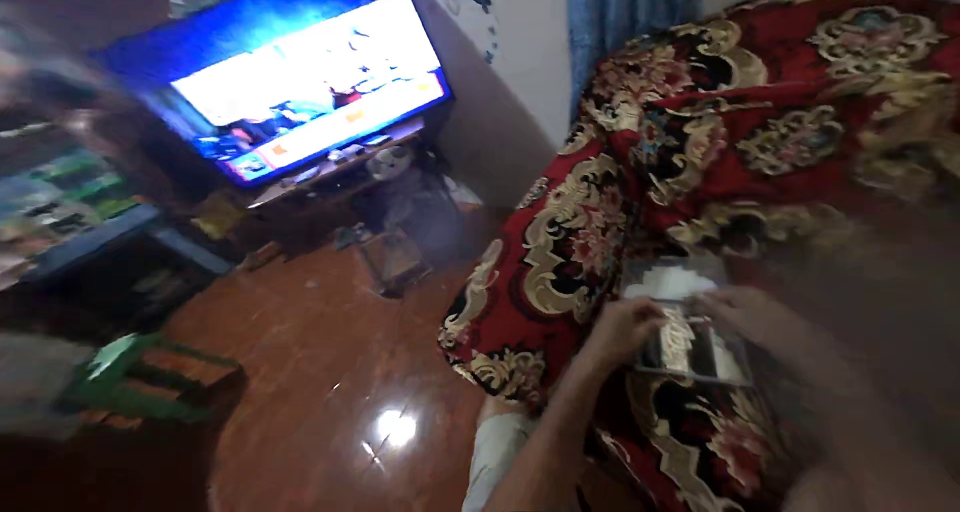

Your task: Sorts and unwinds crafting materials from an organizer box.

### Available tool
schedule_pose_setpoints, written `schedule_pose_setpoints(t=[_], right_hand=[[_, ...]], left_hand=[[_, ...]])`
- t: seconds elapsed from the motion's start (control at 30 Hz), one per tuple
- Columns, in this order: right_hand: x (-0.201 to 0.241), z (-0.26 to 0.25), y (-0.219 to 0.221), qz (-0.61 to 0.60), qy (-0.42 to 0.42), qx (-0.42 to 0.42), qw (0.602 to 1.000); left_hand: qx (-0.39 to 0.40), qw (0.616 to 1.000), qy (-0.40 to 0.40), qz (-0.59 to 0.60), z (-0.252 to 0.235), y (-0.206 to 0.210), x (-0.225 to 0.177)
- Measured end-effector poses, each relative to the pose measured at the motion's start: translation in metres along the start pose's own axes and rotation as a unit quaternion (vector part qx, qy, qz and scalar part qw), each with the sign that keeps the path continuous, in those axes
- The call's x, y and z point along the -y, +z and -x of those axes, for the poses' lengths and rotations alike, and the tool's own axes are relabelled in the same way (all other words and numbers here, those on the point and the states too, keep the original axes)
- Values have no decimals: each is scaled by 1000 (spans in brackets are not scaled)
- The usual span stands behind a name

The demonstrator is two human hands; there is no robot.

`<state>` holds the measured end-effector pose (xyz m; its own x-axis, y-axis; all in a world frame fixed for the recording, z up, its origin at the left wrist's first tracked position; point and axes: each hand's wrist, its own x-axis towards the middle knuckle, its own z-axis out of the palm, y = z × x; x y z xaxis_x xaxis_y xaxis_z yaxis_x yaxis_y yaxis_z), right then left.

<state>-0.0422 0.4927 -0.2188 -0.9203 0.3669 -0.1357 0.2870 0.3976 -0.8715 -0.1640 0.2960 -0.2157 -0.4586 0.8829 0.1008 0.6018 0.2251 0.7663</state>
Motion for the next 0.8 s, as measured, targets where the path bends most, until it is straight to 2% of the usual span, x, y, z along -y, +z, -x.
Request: schedule_pose_setpoints(t=[0.2,0.33,0.5,0.8], right_hand=[[3,-6,7,-115,76,81,987],[-2,-6,13,-189,40,145,970],[-1,-5,13,-215,-1,167,962],[5,-1,13,-254,-25,146,956]], left_hand=[[-68,995,62,-29,-11,-7,-19],[-83,993,74,-40,-15,-7,-28],[-97,990,77,-73,-16,-5,-26],[-90,992,52,-74,-14,-6,-24]])
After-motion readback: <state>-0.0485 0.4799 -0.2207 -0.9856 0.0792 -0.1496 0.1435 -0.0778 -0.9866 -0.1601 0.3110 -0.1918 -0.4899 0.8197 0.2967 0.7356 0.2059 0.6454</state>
